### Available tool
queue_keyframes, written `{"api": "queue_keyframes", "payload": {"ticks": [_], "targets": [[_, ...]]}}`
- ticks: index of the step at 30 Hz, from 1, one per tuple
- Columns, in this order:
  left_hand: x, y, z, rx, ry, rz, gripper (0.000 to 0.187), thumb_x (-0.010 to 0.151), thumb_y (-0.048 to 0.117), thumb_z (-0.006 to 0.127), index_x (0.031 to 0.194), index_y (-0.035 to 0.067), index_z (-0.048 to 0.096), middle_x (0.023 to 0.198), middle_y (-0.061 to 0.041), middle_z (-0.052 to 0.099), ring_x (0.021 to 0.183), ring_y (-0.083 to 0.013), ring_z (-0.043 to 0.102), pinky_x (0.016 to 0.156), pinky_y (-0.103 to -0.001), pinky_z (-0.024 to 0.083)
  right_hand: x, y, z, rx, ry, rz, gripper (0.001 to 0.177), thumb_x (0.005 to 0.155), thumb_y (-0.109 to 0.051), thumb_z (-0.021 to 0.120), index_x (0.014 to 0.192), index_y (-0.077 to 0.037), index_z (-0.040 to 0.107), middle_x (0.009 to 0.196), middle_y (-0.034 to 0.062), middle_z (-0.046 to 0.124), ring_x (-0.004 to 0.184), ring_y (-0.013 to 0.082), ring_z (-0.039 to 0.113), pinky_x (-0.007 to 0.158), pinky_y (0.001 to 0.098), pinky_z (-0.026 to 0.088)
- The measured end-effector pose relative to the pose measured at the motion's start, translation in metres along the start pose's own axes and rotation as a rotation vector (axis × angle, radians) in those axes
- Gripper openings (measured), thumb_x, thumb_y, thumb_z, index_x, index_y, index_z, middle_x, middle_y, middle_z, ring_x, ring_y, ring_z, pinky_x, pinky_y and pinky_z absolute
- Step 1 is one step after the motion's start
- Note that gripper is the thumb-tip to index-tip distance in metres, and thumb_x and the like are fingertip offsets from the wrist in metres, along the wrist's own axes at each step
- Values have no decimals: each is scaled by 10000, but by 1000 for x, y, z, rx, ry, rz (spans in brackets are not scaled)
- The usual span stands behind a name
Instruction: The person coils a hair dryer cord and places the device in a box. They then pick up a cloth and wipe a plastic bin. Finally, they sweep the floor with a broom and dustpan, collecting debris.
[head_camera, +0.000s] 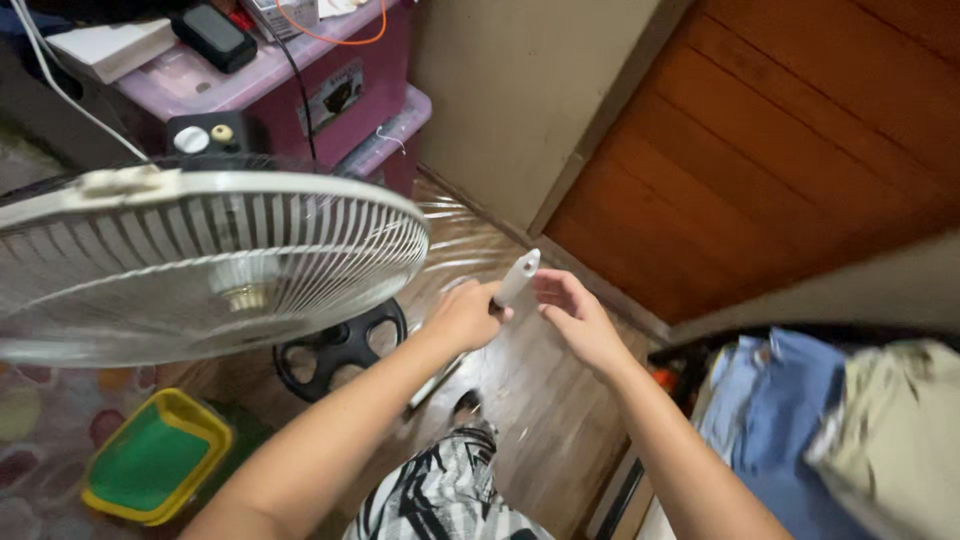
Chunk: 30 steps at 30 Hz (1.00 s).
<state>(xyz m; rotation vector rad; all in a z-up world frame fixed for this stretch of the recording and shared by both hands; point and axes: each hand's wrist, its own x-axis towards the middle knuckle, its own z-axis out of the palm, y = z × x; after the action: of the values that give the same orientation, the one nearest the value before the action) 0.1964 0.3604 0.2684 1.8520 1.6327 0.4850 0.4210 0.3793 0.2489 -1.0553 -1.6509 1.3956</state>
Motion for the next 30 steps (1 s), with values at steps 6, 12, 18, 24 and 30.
{"api": "queue_keyframes", "payload": {"ticks": [6, 12, 18, 24, 30], "targets": [[120, 8, 28, -359, 397, 147, 347, 871, 271, 708, 1180, 115, 693, 1095, -186, 676, 1058, -382, 643, 927, -476, 511, 114, 14, -77, -107, -155, -36, 430, 925, 7, 573, 1351, -45, 543, 1310, 65, 633, 1259, 182, 588, 1090, 343, 468], [227, 20, 17, -374, 570, -45, 289, 933, 262, 665, 1135, 56, 657, 1109, -199, 684, 1083, -419, 633, 909, -490, 492, 230, 23, -130, -66, -296, -27, 412, 925, 9, 555, 1334, -50, 564, 1322, 55, 643, 1272, 169, 590, 1082, 332, 470], [278, 24, -7, -415, 802, -148, 316, 947, 341, 670, 1056, 44, 686, 1099, -191, 707, 1051, -385, 668, 893, -450, 520, 341, 34, -136, -16, -424, -69, 358, 946, -5, 582, 1301, -40, 595, 1245, 64, 666, 1183, 157, 617, 1035, 317, 488], [286, 13, 1, -487, 1045, -420, 322, 903, 344, 707, 1019, 44, 680, 972, -170, 729, 914, -334, 727, 792, -418, 540, 433, 57, -101, -18, -726, -105, 342, 949, -47, 614, 1291, -46, 613, 1182, 53, 684, 1072, 135, 643, 951, 302, 526], [268, 6, 13, -373, 1127, -674, 308, 923, 305, 710, 899, 3, 652, 905, -199, 690, 846, -353, 688, 777, -418, 533, 492, 88, -25, 14, -1046, -139, 302, 944, -42, 628, 1246, -30, 625, 1121, 51, 677, 1039, 120, 643, 923, 274, 538]]}}
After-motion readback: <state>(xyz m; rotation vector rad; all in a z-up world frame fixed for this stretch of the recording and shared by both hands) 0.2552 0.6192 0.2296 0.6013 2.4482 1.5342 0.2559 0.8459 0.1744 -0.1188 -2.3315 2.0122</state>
